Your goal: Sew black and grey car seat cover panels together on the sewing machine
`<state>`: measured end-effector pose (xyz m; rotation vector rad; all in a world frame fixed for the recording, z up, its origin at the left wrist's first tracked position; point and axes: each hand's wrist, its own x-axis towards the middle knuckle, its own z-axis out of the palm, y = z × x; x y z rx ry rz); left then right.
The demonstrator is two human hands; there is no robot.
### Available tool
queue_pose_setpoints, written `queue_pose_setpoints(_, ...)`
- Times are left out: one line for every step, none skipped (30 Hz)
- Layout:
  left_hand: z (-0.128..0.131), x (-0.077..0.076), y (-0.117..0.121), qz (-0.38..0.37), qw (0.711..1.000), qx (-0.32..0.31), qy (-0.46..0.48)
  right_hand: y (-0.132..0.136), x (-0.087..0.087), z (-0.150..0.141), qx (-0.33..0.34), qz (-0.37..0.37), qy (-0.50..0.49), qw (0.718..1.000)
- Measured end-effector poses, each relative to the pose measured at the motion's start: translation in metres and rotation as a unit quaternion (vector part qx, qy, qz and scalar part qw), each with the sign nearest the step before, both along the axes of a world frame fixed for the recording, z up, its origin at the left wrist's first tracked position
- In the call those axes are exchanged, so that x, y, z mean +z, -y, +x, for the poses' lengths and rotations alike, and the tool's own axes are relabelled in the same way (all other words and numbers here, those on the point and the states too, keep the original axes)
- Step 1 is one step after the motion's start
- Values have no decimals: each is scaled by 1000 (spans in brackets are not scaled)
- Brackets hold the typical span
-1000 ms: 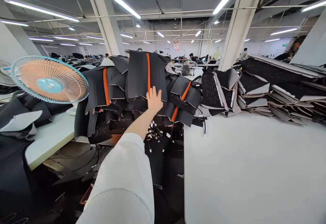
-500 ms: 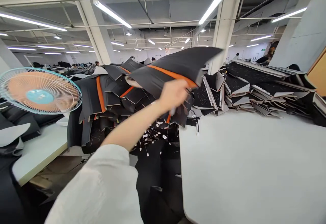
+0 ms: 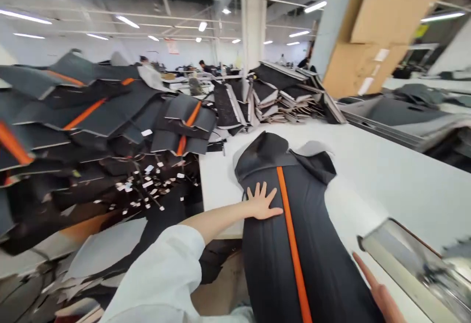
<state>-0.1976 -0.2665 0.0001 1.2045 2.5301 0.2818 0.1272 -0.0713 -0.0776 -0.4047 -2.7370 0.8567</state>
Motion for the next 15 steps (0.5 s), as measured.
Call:
queue_pose_setpoints(0, -8, -13, -7, 1000, -2, -20, 8, -1, -2, -17, -41, 3, 999)
queue_pose_setpoints(0, -13, -26, -13, 999, -6, -42, 20, -3, -7, -60, -124, -2, 990)
queue_pose_setpoints(-3, -17, -40, -19, 998, -9, -60, 35, -5, -15, -104, -187, -9, 977)
queue_pose_setpoints(-8, -17, -56, -27, 997, -12, -70, 54, -9, -25, -138, -209, -23, 968)
queue_pose_setpoints(-16, -15, -72, -37, 997, -13, -71, 75, -13, -37, -156, -203, -45, 966)
queue_pose_setpoints(-24, -11, -89, -49, 996, -4, -69, 97, -17, -49, -155, -186, -65, 968)
queue_pose_setpoints(-31, -8, -107, -59, 996, 14, -70, 119, -20, -61, -117, -176, -64, 975)
queue_pose_setpoints(-36, -4, -125, -68, 994, 39, -75, 139, -22, -71, -59, -170, -50, 982)
queue_pose_setpoints(-38, -2, -141, -74, 992, 65, -83, 155, -21, -79, 19, -160, -21, 987)
queue_pose_setpoints(-37, -2, -155, -73, 989, 86, -95, 167, -17, -83, 94, -141, 10, 986)
queue_pose_setpoints(-32, -4, -166, -66, 987, 96, -111, 172, -10, -84, 161, -108, 30, 981)
queue_pose_setpoints(-25, -7, -174, -53, 986, 94, -127, 170, -2, -81, 203, -70, 40, 976)
queue_pose_setpoints(-18, -11, -177, -36, 986, 79, -143, 161, 8, -73, 201, -28, 33, 979)
queue_pose_setpoints(-11, -16, -179, -18, 986, 56, -156, 147, 16, -62, 168, 13, 13, 986)
queue_pose_setpoints(-7, -20, -177, -1, 986, 30, -165, 129, 23, -47, 127, 47, -6, 991)
